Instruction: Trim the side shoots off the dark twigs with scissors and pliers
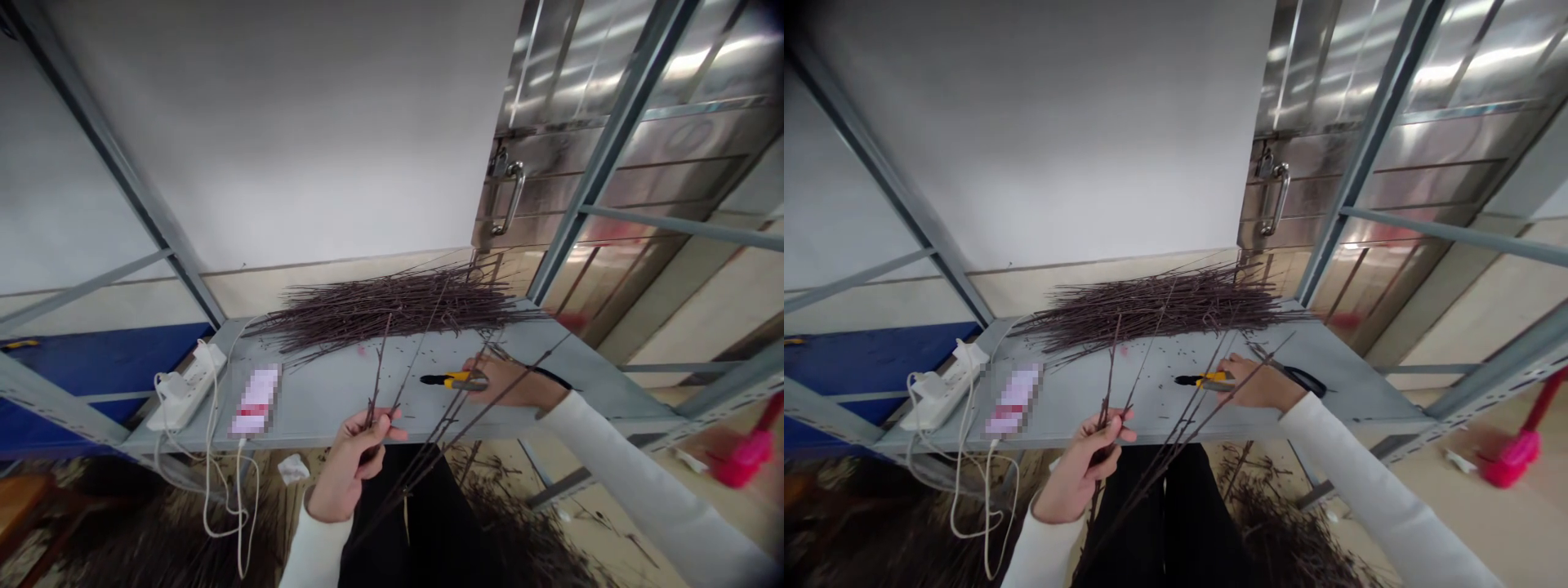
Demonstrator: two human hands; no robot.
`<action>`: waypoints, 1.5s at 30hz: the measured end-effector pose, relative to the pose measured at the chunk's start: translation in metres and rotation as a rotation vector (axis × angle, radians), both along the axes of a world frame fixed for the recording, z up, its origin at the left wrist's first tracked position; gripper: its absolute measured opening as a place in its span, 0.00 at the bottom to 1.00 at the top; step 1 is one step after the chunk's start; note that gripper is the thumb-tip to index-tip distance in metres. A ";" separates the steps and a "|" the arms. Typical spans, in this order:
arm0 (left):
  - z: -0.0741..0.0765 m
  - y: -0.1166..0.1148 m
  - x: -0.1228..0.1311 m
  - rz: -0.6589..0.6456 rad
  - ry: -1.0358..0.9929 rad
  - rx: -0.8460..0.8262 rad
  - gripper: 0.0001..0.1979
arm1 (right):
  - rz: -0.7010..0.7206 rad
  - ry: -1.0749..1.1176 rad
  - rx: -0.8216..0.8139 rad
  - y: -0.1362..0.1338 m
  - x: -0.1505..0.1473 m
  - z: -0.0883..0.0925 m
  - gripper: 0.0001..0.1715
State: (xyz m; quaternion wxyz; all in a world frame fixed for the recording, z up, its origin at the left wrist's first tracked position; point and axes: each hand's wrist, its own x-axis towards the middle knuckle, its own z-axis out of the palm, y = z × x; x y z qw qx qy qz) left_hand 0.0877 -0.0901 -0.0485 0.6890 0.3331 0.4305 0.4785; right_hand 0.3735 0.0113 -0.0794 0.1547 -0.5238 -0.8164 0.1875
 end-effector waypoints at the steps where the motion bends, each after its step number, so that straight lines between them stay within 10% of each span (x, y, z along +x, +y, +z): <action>1: 0.000 -0.001 0.000 0.002 -0.001 0.000 0.18 | 0.045 0.045 -0.022 -0.007 -0.004 0.007 0.14; 7: 0.001 -0.003 -0.001 -0.017 -0.022 0.007 0.18 | 0.181 0.293 -0.182 -0.034 -0.026 0.031 0.22; 18: 0.009 -0.007 -0.001 0.005 -0.002 0.038 0.17 | 0.262 0.590 -0.251 -0.054 -0.034 0.024 0.26; 45: 0.011 -0.012 0.004 -0.056 0.056 0.094 0.13 | 0.317 0.614 -0.203 -0.060 -0.031 0.033 0.23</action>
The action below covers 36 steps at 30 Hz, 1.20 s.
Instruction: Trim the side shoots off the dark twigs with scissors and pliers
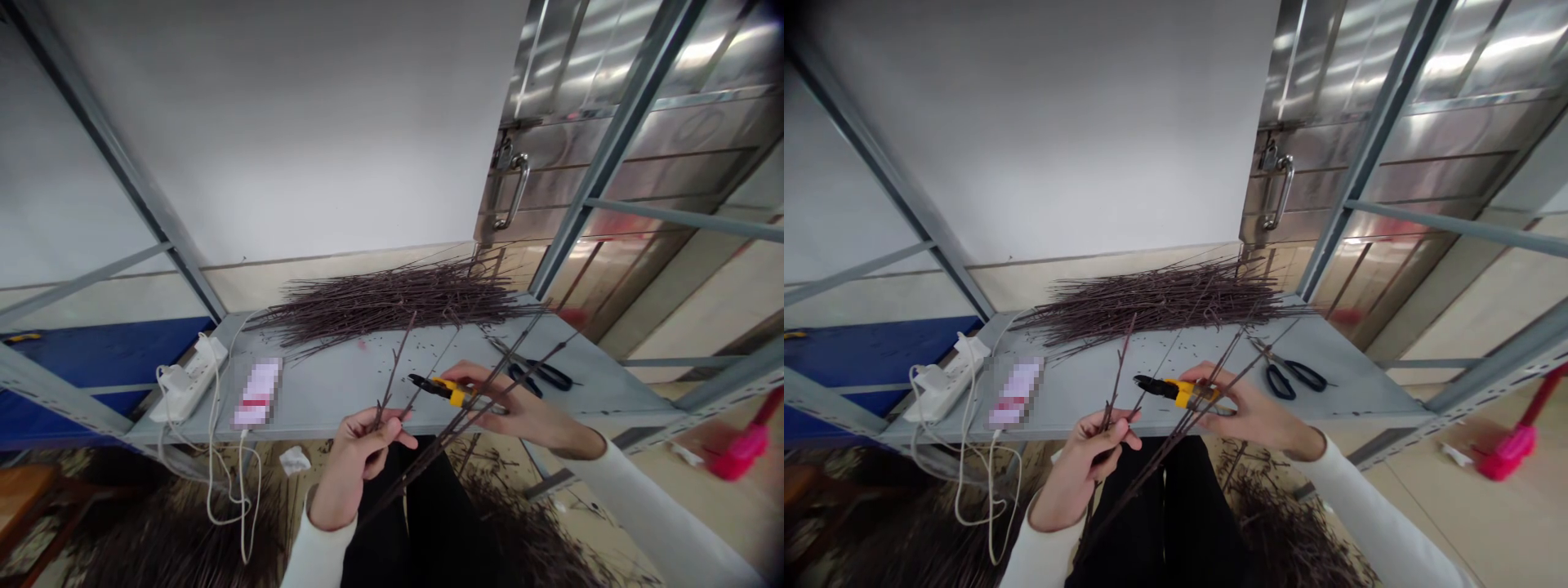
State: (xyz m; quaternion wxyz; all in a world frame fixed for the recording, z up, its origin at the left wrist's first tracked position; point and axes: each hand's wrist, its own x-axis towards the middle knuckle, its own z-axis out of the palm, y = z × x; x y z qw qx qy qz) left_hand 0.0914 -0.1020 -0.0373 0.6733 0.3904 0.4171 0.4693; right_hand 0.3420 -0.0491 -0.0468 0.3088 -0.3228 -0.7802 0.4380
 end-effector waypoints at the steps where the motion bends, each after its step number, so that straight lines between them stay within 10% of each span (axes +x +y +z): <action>1: 0.000 0.000 0.000 0.001 0.002 -0.003 0.13 | -0.012 -0.004 0.009 0.000 0.000 0.000 0.23; 24: 0.001 0.001 0.002 0.019 0.047 -0.028 0.15 | -0.165 -0.047 0.109 0.002 -0.012 0.013 0.23; 36: -0.003 0.005 0.012 0.181 -0.034 -0.100 0.17 | -0.524 -0.037 0.676 0.022 -0.034 -0.040 0.20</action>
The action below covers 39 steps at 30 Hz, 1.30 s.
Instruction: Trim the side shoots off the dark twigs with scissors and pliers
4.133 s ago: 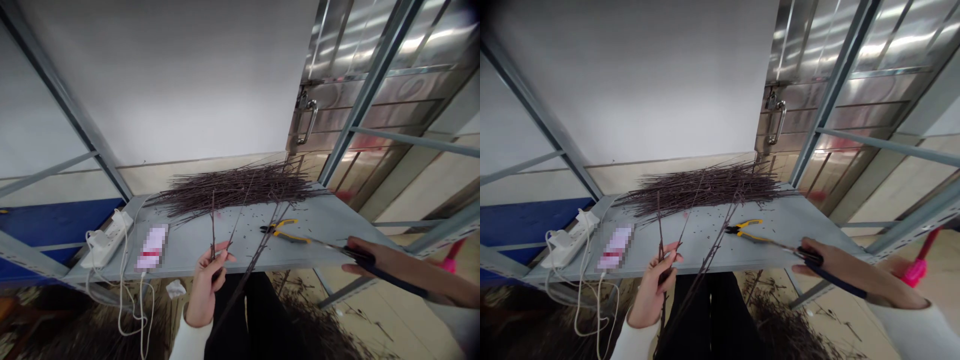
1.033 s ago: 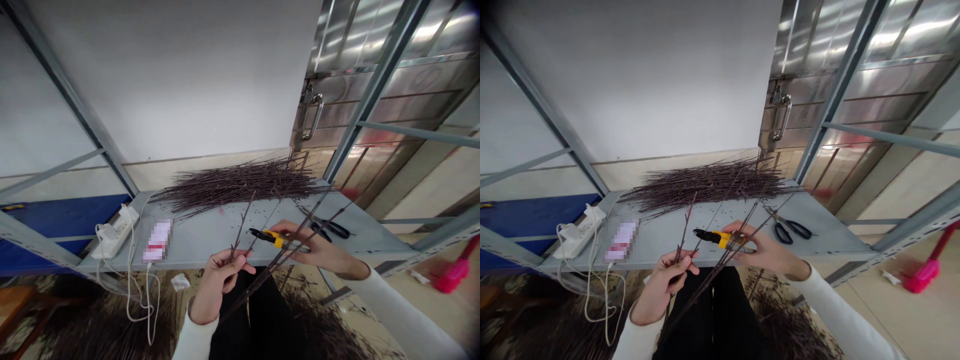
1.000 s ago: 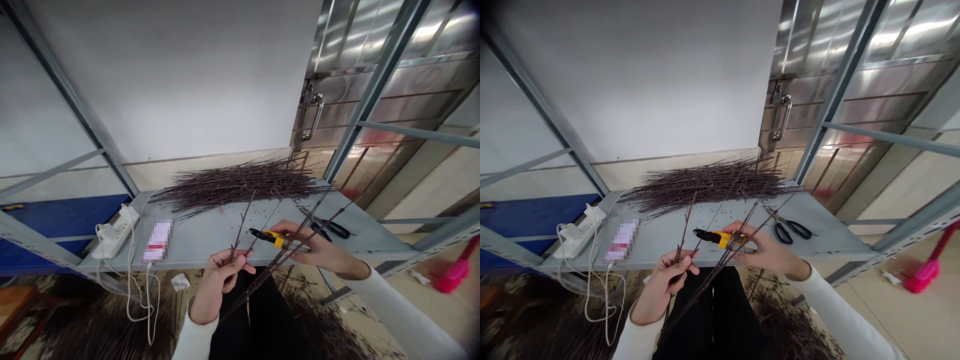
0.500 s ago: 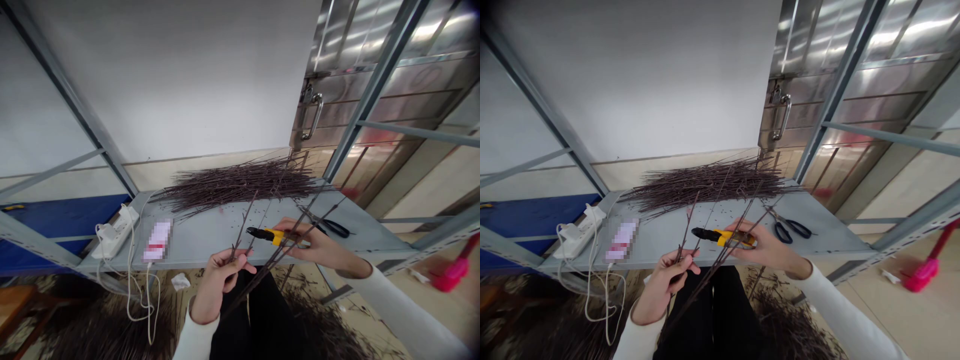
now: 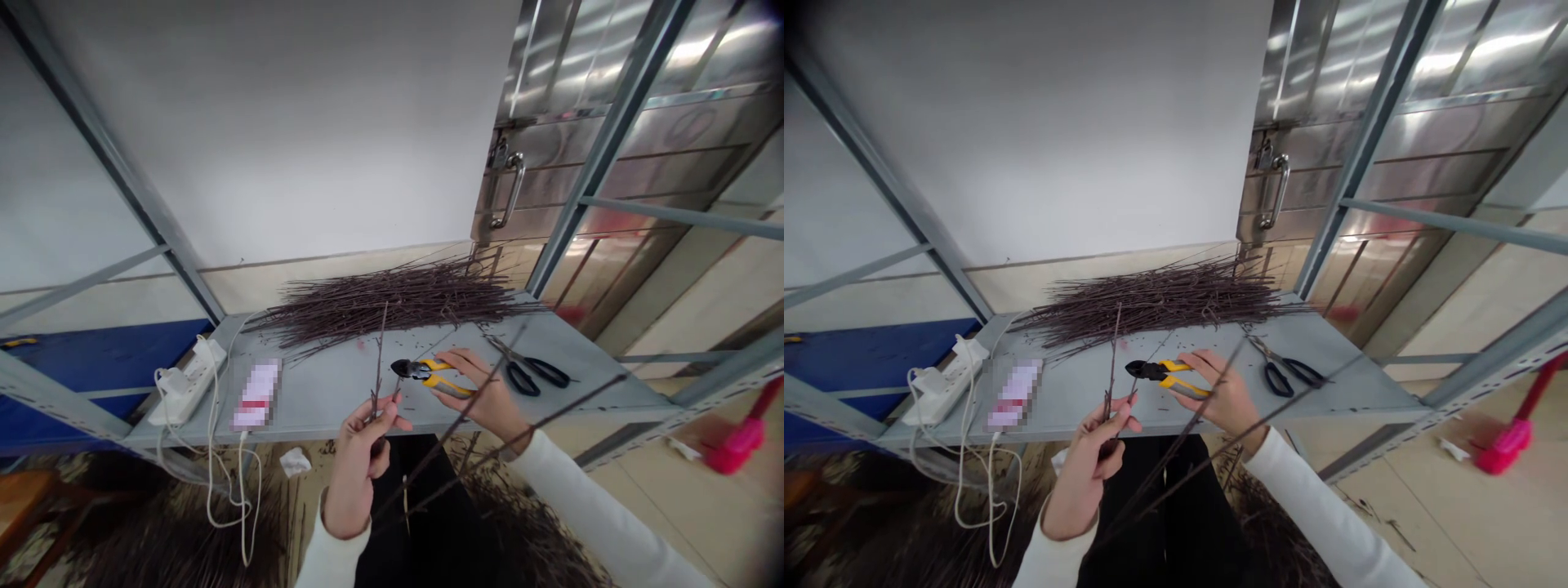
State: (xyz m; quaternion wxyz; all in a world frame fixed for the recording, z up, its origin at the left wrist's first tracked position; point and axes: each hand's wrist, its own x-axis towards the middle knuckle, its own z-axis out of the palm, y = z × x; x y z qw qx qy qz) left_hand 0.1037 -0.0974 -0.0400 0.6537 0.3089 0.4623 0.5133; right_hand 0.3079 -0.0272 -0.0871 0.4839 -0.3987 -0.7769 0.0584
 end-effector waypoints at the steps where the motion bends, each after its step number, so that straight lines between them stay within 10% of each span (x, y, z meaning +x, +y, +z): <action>1: 0.000 0.000 0.001 0.010 -0.008 -0.004 0.17 | -0.045 -0.021 0.033 0.002 -0.001 -0.005 0.20; 12: 0.000 -0.002 0.009 0.010 0.019 0.020 0.15 | -0.310 0.045 0.002 -0.002 -0.027 -0.045 0.21; 39: -0.012 0.014 -0.008 -0.147 0.219 0.135 0.18 | 0.889 0.792 -1.418 -0.048 -0.023 -0.020 0.22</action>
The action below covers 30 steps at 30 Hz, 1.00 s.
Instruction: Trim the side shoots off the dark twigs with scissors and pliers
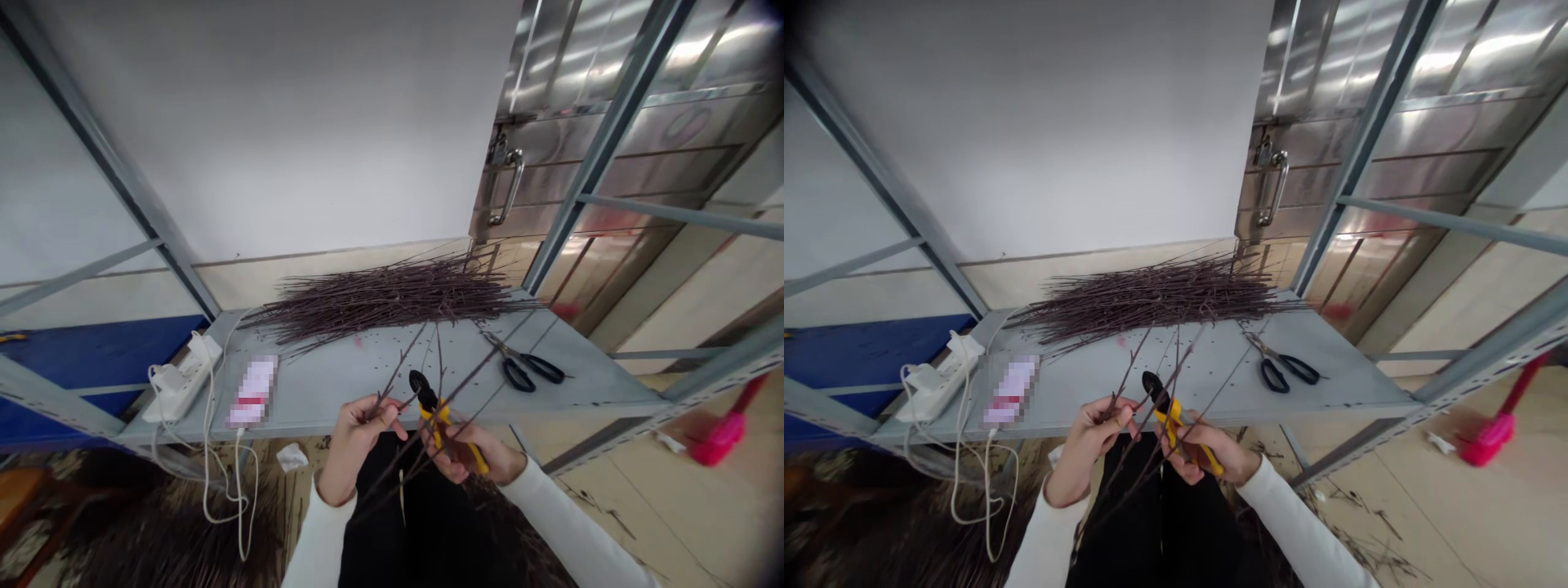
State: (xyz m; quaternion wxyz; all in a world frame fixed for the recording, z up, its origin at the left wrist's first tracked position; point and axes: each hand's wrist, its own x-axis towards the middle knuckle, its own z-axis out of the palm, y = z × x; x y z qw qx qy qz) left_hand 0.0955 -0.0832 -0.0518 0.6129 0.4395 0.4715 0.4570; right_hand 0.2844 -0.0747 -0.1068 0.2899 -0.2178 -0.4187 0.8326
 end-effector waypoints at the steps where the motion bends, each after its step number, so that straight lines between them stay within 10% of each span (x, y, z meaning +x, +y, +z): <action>1: 0.000 0.000 0.001 0.003 -0.007 -0.006 0.19 | 0.001 -0.010 0.006 0.001 0.001 0.000 0.21; 19: -0.016 -0.002 0.000 0.074 0.194 0.202 0.16 | -0.702 -0.808 1.247 0.042 0.030 -0.002 0.20; 30: -0.027 0.006 -0.002 0.121 0.184 0.213 0.20 | -0.781 -0.769 1.294 0.058 0.034 -0.005 0.22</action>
